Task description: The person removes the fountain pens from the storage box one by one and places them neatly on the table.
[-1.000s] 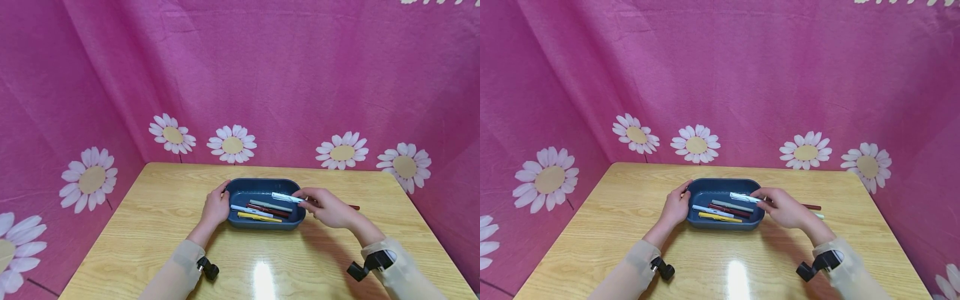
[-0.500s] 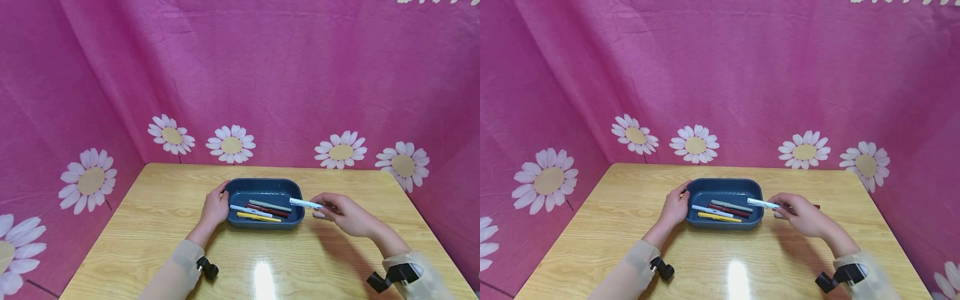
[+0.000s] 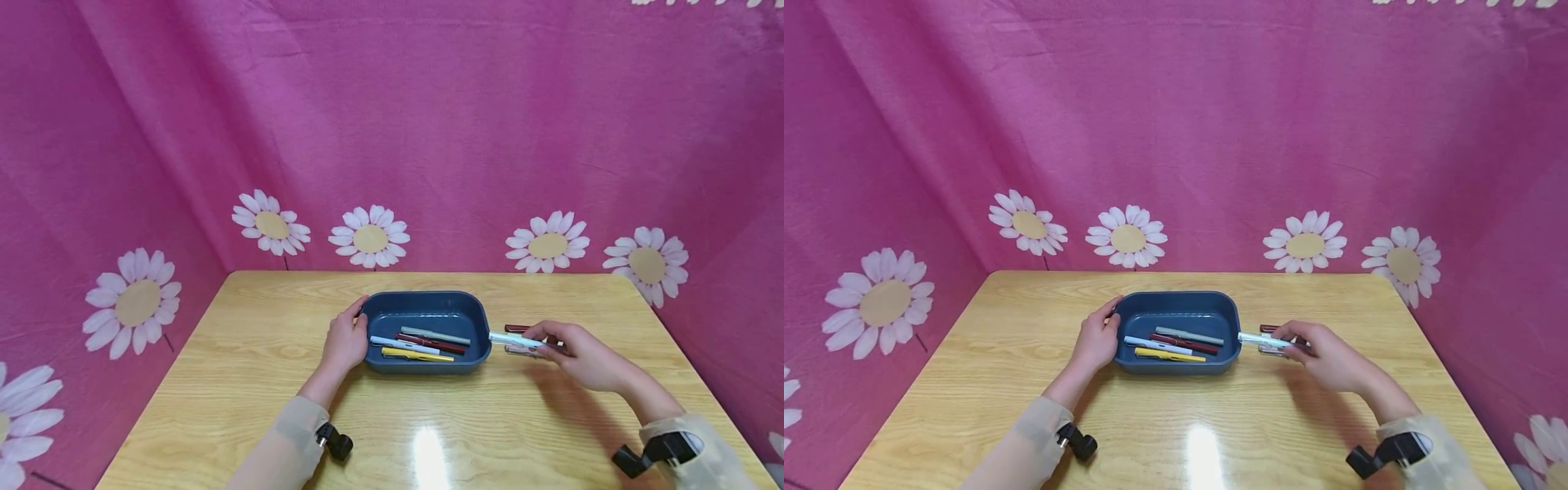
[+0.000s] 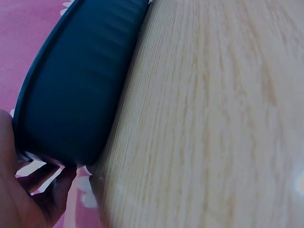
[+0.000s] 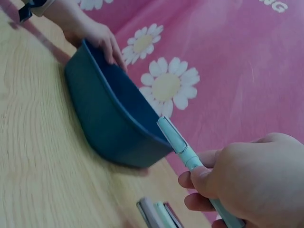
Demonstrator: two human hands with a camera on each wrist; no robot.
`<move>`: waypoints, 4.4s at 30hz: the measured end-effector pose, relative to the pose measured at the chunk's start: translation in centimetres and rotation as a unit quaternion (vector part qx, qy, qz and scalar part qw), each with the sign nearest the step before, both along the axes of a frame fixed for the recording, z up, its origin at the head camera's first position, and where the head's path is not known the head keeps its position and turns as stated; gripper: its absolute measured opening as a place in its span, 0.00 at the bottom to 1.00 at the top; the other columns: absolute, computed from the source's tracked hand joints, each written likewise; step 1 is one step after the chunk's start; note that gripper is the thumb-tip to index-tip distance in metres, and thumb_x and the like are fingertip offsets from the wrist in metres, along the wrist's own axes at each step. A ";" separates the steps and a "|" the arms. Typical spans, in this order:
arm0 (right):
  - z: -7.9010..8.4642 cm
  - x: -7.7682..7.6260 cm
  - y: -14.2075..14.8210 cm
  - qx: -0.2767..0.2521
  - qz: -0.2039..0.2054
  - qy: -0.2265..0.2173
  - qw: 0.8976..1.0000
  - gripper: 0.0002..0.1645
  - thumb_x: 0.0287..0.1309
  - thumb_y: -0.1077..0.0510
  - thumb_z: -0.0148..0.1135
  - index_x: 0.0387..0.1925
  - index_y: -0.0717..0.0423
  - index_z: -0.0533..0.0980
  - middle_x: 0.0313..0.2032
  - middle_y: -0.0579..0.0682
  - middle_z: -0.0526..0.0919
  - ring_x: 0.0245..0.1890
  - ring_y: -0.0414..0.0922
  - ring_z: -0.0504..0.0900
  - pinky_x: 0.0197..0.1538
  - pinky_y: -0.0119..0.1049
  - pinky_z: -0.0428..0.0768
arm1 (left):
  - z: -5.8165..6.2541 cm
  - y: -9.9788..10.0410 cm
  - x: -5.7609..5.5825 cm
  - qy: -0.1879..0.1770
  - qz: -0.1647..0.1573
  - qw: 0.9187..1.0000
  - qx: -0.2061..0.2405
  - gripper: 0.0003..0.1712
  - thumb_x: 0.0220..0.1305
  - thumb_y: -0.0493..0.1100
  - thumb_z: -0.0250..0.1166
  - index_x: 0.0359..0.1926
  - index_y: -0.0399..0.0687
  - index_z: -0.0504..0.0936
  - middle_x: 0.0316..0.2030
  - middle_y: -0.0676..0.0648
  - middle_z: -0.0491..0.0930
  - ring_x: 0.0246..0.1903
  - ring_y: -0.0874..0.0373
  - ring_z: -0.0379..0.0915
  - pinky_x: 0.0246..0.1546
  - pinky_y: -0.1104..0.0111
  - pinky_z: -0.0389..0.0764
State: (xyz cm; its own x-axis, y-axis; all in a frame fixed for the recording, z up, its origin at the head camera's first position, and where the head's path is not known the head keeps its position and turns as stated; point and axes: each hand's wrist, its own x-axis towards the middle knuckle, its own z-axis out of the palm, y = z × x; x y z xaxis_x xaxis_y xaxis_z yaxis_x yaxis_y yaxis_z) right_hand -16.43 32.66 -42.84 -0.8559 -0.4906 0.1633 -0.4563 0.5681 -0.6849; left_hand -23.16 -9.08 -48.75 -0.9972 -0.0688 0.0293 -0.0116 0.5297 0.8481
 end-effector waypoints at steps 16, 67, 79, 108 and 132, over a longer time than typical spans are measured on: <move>-4.2 0.2 3.0 0.048 -0.018 -0.007 0.999 0.13 0.69 0.71 0.65 0.49 0.54 0.84 0.44 0.45 0.84 0.42 0.39 0.79 0.43 0.31 0.79 | 0.4 0.0 0.3 0.004 -0.004 1.000 -0.003 0.27 0.84 0.42 0.50 0.79 0.55 0.71 0.72 0.40 0.73 0.72 0.42 0.67 0.70 0.44 0.69; -6.2 0.8 2.2 0.112 -0.066 0.129 0.983 0.19 0.56 0.75 0.74 0.46 0.55 0.85 0.43 0.43 0.82 0.43 0.42 0.81 0.46 0.44 0.86 | 0.2 -0.1 0.2 0.013 -0.006 1.000 -0.012 0.27 0.84 0.42 0.50 0.78 0.56 0.71 0.73 0.41 0.73 0.72 0.43 0.67 0.70 0.44 0.69; -2.8 -0.3 0.1 0.061 -0.059 0.176 0.981 0.23 0.61 0.70 0.74 0.57 0.58 0.80 0.49 0.47 0.82 0.47 0.49 0.84 0.49 0.47 0.85 | 0.2 -0.1 0.4 0.013 -0.007 1.000 -0.009 0.27 0.84 0.42 0.50 0.78 0.54 0.71 0.73 0.41 0.73 0.72 0.42 0.67 0.70 0.44 0.69; 0.5 -4.6 -7.7 -0.072 -0.004 0.105 0.992 0.29 0.69 0.66 0.68 0.69 0.61 0.72 0.54 0.56 0.84 0.49 0.54 0.86 0.47 0.54 0.84 | -0.1 -0.1 -0.1 0.015 -0.003 1.000 -0.008 0.27 0.84 0.43 0.51 0.78 0.56 0.72 0.73 0.42 0.73 0.73 0.43 0.67 0.70 0.45 0.69; 0.3 -5.7 -9.5 -0.067 0.007 0.020 0.998 0.30 0.72 0.64 0.66 0.71 0.56 0.70 0.56 0.59 0.84 0.51 0.49 0.83 0.52 0.50 0.81 | 0.2 0.1 0.0 0.004 -0.003 1.000 0.002 0.27 0.84 0.44 0.51 0.79 0.57 0.71 0.74 0.42 0.71 0.73 0.43 0.66 0.70 0.45 0.70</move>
